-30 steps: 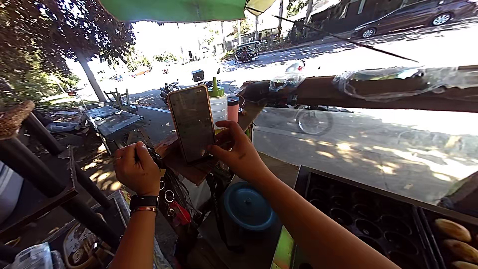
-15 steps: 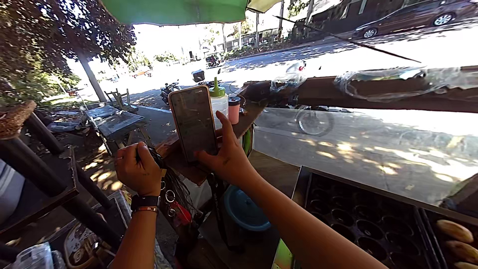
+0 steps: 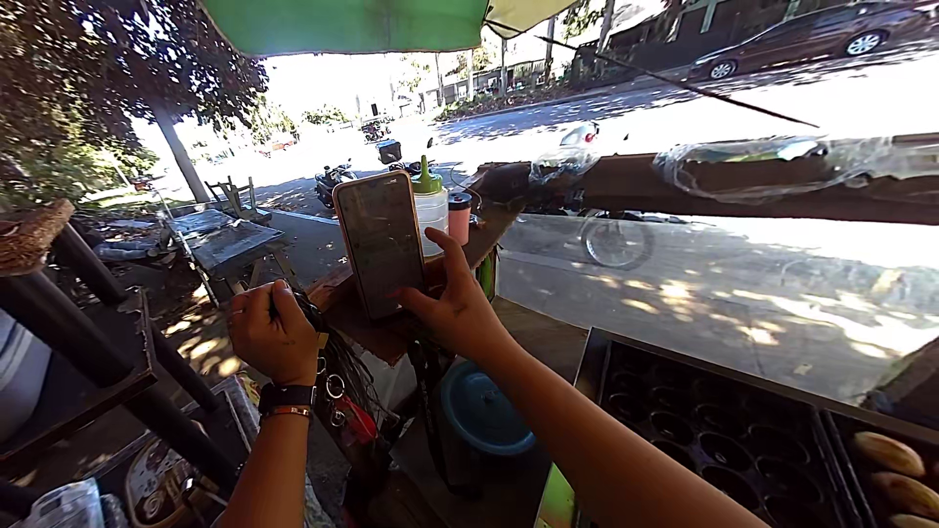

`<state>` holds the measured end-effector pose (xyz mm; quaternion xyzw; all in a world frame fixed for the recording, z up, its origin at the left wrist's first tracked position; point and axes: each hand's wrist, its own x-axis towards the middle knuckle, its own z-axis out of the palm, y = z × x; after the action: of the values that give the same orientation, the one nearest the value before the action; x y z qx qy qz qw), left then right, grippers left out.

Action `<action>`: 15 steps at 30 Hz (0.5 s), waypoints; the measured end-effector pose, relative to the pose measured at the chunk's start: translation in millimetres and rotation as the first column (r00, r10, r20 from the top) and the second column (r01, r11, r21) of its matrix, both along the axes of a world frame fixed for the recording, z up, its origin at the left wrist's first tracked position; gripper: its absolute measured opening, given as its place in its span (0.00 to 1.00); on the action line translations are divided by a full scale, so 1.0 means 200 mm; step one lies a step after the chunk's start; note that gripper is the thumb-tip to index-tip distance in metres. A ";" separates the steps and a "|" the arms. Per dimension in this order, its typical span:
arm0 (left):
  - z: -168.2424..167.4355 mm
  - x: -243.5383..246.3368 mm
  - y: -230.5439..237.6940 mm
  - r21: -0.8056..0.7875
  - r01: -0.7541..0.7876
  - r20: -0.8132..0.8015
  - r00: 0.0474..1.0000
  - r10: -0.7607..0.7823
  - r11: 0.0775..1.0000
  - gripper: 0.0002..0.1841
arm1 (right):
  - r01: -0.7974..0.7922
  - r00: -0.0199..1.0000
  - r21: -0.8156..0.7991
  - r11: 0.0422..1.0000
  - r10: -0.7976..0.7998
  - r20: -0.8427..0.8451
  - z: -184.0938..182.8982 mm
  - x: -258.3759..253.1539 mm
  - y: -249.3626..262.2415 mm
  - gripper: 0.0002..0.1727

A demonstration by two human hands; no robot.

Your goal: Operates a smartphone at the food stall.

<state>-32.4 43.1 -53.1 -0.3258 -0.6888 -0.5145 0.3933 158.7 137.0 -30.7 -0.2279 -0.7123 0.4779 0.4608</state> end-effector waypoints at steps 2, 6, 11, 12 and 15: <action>0.00 0.00 0.00 0.009 0.003 -0.006 1.000 -0.003 1.000 0.20 | -0.004 1.000 -0.010 1.000 0.004 -0.010 -0.01 0.00 0.01 0.50; 0.00 -0.02 0.03 0.091 0.013 -0.052 0.999 -0.008 0.996 0.18 | -0.002 0.999 -0.023 1.000 0.001 -0.033 -0.02 0.01 0.02 0.46; -0.01 -0.02 0.01 0.022 0.007 -0.025 1.000 -0.007 1.000 0.19 | 0.071 0.992 -0.008 0.997 -0.071 -0.105 -0.04 0.02 0.03 0.42; -0.01 -0.01 0.01 0.003 0.008 -0.014 1.000 -0.008 1.000 0.19 | 0.153 0.979 0.045 0.987 -0.145 -0.144 -0.05 0.02 0.02 0.40; -0.01 0.00 0.01 0.006 0.016 -0.009 1.000 -0.016 1.000 0.20 | 0.318 0.937 0.320 0.892 -0.246 -0.247 -0.01 0.11 -0.11 0.23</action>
<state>-32.5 44.7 -54.3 -0.3327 -0.6828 -0.5182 0.3931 181.2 114.3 -33.2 -0.1931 -0.6958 0.2896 0.6282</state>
